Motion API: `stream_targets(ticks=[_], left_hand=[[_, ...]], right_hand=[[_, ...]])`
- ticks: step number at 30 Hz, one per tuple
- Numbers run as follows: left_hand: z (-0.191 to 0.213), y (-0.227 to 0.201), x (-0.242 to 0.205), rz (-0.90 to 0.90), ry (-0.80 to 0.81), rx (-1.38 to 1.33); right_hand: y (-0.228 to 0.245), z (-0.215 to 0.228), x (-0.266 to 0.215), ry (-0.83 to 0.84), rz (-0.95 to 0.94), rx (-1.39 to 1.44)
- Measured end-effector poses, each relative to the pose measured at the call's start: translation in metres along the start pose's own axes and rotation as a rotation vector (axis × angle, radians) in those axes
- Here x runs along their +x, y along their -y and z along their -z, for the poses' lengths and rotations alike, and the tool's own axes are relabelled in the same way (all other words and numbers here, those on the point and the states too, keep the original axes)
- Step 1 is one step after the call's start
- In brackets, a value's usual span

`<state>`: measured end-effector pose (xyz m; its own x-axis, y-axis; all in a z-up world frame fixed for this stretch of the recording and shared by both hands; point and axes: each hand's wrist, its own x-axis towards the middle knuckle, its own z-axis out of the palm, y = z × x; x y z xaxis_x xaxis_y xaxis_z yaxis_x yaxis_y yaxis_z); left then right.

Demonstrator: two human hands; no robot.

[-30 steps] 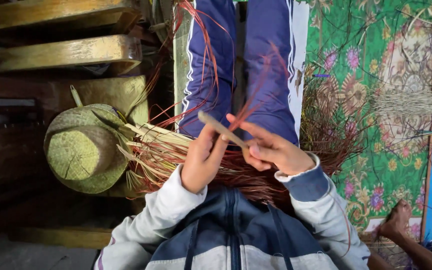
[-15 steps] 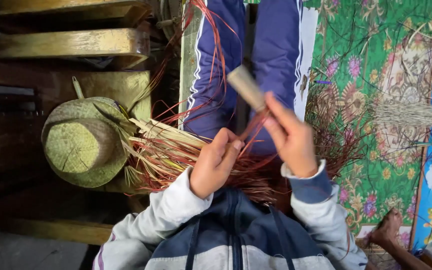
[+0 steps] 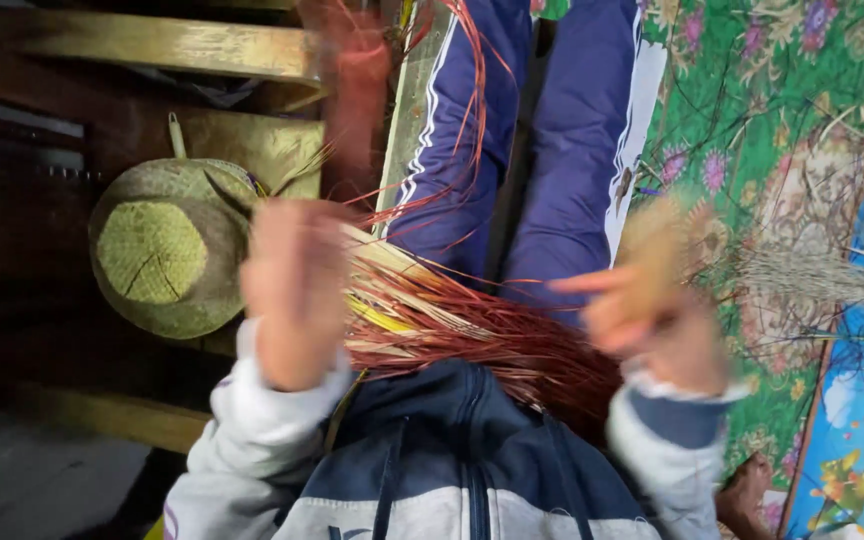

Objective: Weaving straw strands into a product using a wooden stick to assist the process.

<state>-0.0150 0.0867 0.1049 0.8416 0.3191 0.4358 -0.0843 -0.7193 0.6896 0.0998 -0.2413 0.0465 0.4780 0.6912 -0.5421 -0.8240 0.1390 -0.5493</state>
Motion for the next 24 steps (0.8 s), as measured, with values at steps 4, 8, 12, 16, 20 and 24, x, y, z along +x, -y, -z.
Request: stream_targets(ticks=[4, 8, 12, 16, 20, 24], left_hand=[[-0.037, -0.024, -0.02, -0.148, 0.589, 0.092], [-0.038, -0.018, -0.004, -0.331, 0.591, 0.051], [-0.016, 0.031, 0.028, -0.086, 0.521, 0.175], [0.029, 0.077, 0.037, -0.215, 0.06, 0.35], [0.05, 0.078, 0.025, 0.004, 0.007, 0.359], [0.059, 0.101, 0.029, -0.169, -0.207, 0.241]], right_hand=[[-0.036, -0.092, 0.004, 0.186, 0.366, -0.523], [-0.054, -0.101, 0.004, -0.189, 0.68, -0.431], [-0.052, -0.043, -0.019, -0.398, 0.818, 0.177], [-0.011, -0.031, -0.041, -0.673, 0.964, -0.165], [-0.013, 0.057, -0.047, -0.388, 0.935, 0.041], [-0.025, 0.117, -0.031, -0.147, 0.88, 0.317]])
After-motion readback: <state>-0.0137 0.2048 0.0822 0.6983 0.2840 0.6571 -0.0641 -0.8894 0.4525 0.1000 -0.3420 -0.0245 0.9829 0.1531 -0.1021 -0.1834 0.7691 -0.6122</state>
